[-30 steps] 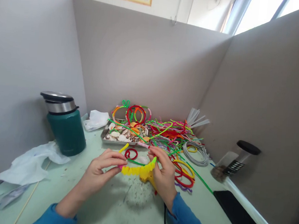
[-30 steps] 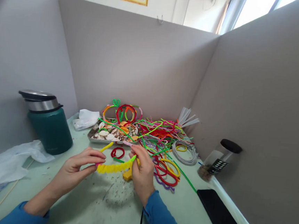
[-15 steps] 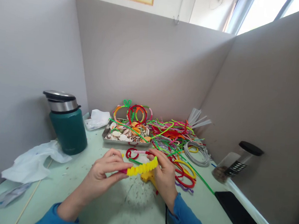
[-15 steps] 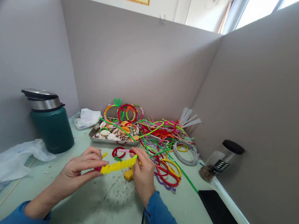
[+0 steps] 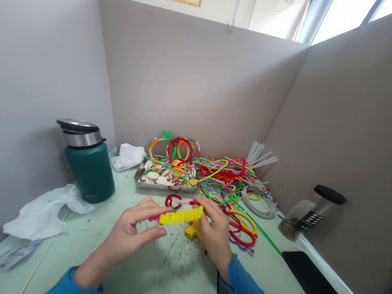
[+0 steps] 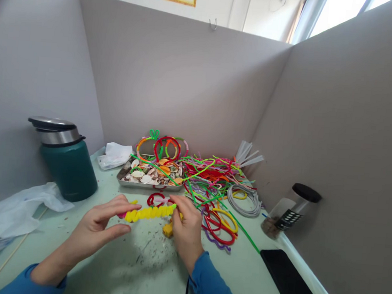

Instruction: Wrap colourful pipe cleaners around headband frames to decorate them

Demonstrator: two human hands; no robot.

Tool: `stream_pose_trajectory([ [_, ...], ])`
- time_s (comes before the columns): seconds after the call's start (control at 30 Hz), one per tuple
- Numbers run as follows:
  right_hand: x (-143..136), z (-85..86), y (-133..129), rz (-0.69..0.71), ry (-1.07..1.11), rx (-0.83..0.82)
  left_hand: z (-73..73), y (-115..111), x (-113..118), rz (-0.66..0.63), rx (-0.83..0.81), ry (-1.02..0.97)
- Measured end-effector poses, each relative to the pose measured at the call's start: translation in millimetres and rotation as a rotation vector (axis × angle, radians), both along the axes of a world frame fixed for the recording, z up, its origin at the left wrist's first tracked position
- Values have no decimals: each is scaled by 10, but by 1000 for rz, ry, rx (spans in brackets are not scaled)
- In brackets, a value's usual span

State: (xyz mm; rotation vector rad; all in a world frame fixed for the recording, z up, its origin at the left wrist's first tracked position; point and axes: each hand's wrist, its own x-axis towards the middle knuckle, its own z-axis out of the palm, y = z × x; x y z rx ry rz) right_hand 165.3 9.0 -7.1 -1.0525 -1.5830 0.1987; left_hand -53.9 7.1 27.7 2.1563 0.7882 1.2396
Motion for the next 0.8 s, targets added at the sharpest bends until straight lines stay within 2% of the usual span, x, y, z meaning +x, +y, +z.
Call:
stream_pose_trajectory([
  [0.13,-15,24,-32,14,-53,52,31,-6,-13,-6,-27,-48],
  [0.4,-48,19,-50,54,-64,41,33,-12,7,19,-50,-147],
  [0.63,-92,47,-75,73,-45,-40,-52,-2,-37,178,-290,-144],
  [0.8,-126,54,-87,104,-57,-66,-55,15,-32,148,-408,-197],
])
